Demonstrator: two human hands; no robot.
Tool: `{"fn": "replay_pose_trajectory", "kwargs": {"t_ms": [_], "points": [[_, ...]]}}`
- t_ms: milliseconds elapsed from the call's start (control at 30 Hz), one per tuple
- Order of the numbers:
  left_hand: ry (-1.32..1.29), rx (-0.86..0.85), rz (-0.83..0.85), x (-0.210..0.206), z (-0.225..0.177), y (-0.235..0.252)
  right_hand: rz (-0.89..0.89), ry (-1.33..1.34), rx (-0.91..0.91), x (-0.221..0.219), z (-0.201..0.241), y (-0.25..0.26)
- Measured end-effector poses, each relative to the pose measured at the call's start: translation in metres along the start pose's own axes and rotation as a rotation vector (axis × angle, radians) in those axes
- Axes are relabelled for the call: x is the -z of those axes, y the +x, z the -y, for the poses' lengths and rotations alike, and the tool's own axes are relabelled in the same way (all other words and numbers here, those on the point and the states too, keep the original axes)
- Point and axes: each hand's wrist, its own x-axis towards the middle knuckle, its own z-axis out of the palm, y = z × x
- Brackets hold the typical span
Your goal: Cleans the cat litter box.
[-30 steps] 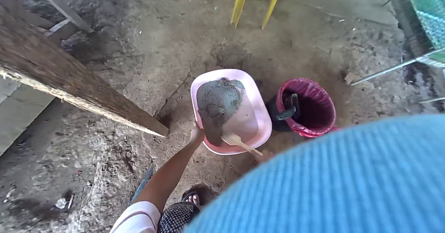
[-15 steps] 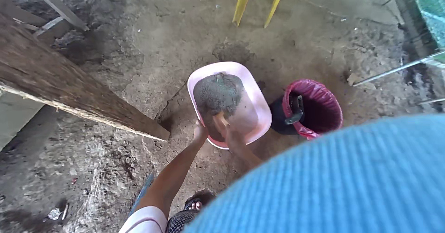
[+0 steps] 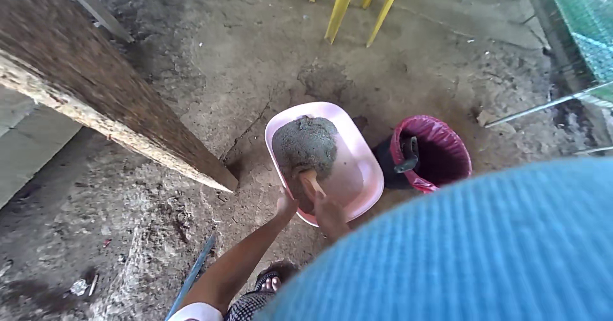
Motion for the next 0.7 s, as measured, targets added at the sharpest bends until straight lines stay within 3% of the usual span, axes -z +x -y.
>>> {"fn": "replay_pose_trajectory", "kwargs": {"t_ms": [133,500,600,700], "points": [[-0.010,0.001,-0.006,0.006,-0.001,-0.003,-0.040,0.046,-0.004,0.007,0.030,0.004],[-0.043,-0.006,-0.056,0.005,-0.001,-0.011,-0.203,0.162,0.010,0.043,0.027,0.065],[-0.086,-0.009,-0.063,-0.005,0.010,-0.010,-0.171,0.403,0.035,0.091,-0.004,0.063],[-0.076,-0.001,-0.056,-0.010,0.022,-0.006,-0.051,0.736,-0.020,0.102,-0.069,0.084]]}}
